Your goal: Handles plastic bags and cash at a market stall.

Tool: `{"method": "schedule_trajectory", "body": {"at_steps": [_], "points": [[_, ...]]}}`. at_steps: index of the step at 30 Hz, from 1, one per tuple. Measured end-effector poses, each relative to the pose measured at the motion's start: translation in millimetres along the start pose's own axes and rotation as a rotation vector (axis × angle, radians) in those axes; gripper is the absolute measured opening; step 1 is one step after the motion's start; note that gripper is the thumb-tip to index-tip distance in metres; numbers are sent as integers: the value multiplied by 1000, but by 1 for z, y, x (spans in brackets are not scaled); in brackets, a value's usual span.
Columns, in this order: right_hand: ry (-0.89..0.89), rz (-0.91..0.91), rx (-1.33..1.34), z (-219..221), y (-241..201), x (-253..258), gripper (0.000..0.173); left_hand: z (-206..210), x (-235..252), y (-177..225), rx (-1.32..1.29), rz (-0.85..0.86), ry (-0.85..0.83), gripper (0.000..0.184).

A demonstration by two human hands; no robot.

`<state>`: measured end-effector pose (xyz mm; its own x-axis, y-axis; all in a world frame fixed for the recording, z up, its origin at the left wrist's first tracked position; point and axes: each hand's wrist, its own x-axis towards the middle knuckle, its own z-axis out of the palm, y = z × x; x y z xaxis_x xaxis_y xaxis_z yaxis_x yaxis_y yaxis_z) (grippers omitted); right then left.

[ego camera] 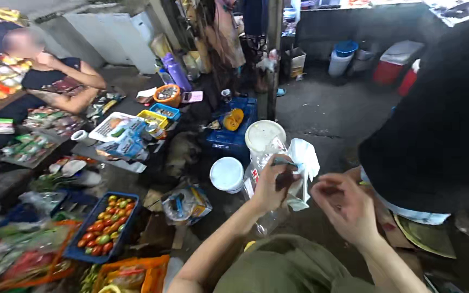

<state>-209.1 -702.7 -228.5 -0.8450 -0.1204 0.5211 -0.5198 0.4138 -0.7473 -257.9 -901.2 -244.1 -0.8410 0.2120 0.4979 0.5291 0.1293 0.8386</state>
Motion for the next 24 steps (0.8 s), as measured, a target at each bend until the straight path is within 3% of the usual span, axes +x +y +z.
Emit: {"method": "schedule_trajectory", "body": {"at_steps": [3,8,14,18,24], "points": [[-73,-95,-117,17,5,47,40,-39,2,-7,64,-12,16,8],[-482,-143,-87,74,34,101,57,-82,2,-35,92,-69,15,4],[-665,-177,124,148,75,160,38,-126,12,-77,126,-219,126,4],[-799,-95,287,184,92,207,29,-147,31,-93,177,-285,139,2],[-879,-293,318,237,116,258,22,-167,36,-118,343,-372,251,4]]}}
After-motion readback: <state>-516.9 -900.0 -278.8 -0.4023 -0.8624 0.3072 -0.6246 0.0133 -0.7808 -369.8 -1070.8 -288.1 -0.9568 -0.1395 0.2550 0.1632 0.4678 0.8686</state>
